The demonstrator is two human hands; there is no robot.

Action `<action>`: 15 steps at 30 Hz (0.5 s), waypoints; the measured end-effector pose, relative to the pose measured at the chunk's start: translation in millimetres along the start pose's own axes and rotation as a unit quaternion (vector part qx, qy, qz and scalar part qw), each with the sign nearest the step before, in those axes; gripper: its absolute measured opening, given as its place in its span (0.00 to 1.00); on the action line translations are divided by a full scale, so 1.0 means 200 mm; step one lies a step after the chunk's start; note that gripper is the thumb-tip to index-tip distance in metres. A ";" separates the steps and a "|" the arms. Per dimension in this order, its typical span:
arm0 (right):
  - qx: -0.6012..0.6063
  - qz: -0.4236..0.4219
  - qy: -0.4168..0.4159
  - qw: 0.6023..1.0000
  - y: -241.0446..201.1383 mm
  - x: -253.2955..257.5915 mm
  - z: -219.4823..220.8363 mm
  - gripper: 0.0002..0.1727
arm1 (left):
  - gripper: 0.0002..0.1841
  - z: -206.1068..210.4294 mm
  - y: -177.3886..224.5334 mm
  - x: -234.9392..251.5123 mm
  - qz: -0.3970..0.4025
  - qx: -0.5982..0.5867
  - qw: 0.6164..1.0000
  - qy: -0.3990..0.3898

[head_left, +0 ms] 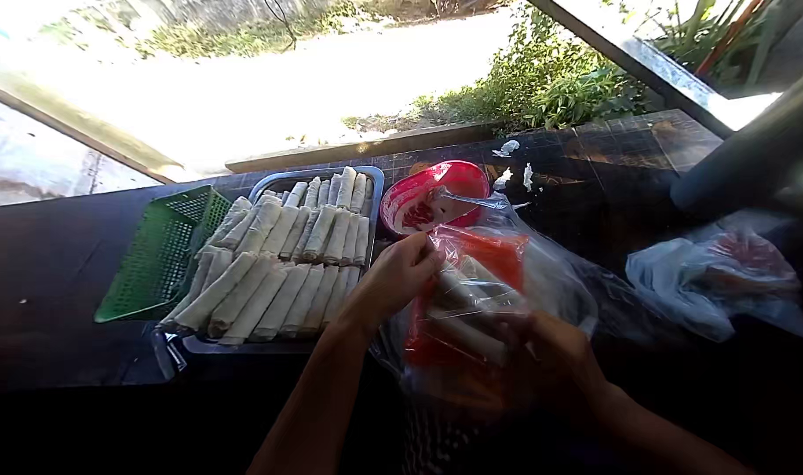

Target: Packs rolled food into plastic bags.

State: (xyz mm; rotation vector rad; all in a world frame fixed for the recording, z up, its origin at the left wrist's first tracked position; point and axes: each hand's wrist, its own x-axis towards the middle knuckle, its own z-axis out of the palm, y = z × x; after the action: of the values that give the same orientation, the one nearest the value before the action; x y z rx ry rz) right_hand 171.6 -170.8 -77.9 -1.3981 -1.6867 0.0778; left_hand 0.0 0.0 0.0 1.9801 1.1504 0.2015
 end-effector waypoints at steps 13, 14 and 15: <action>0.001 0.009 -0.085 0.996 -0.04 0.06 -0.02 0.12 | 0.21 0.01 -0.14 -0.17 -0.024 -0.177 0.984 0.014; -0.022 0.005 -0.084 0.996 -0.05 0.06 -0.01 0.12 | 0.29 0.00 -0.14 -0.19 -0.024 -0.179 0.984 -0.006; -0.037 0.002 -0.078 0.996 -0.06 0.06 -0.01 0.12 | 0.35 -0.01 -0.13 -0.19 -0.020 -0.173 0.984 -0.019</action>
State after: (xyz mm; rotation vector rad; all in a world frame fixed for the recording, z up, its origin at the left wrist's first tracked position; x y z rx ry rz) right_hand 164.4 -165.3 -62.6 -1.4828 -1.8318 0.1316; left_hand -39.8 -22.4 -8.3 1.6459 1.0509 0.3184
